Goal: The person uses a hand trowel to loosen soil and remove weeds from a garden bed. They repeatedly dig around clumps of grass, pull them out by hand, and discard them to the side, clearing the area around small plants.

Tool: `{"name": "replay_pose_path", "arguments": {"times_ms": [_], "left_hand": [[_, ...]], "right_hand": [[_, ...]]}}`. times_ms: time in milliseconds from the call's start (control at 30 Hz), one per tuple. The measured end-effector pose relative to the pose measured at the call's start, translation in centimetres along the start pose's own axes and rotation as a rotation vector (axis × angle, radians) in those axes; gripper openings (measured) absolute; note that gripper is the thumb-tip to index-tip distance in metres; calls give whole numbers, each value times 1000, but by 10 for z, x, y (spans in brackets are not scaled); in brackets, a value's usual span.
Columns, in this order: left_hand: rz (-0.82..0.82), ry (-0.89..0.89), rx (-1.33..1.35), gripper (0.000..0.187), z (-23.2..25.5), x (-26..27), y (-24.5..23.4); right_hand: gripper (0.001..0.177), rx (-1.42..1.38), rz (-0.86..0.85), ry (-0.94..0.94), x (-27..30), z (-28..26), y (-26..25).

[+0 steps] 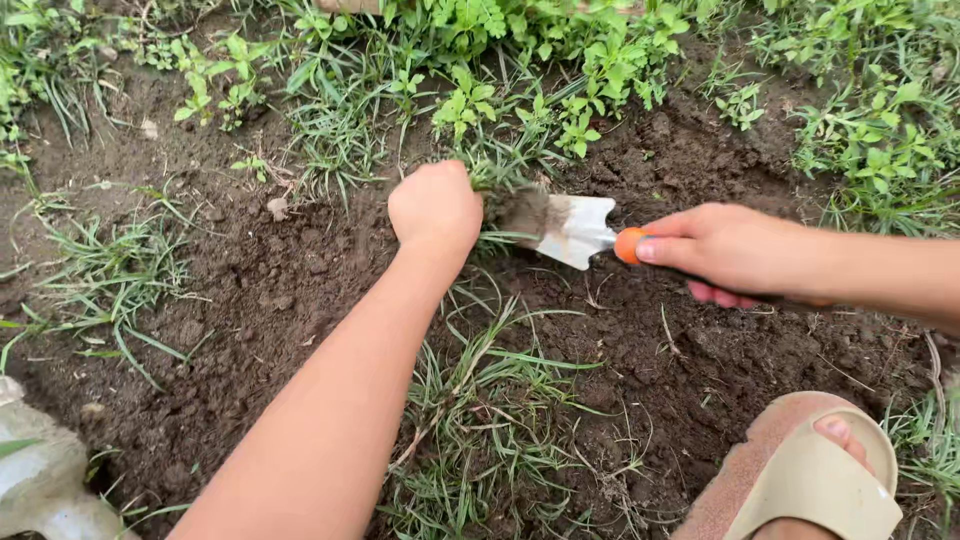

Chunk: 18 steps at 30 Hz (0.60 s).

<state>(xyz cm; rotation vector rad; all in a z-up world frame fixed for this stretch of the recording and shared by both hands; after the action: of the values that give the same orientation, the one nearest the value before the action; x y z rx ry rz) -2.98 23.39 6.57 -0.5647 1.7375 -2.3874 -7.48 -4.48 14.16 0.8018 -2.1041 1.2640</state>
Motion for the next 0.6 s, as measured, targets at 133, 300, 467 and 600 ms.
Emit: {"name": "replay_pose_path", "arguments": {"times_ms": [133, 300, 467, 600], "left_hand": [[87, 129, 96, 18, -16, 6, 14], [85, 52, 269, 21, -28, 10, 17], [13, -96, 183, 45, -28, 14, 11], [13, -40, 88, 25, -15, 3, 8]], "right_hand": [[47, 23, 24, 33, 18, -16, 11], [56, 271, 94, -58, 29, 48, -18], [44, 17, 25, 148, 67, 67, -46], [42, 17, -74, 91, 7, -33, -13]]}}
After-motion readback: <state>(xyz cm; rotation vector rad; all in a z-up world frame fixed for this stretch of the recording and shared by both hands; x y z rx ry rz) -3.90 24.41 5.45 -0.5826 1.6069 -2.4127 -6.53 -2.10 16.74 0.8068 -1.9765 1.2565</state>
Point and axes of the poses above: each hand's wrist, its own x-axis away from the middle knuckle, its own y-axis out of the palm, z = x × y, the point moved 2 cm from there along -x, towards the middle knuckle, and after that the axes turned 14 degrees about -y, right-handed, at the moved point
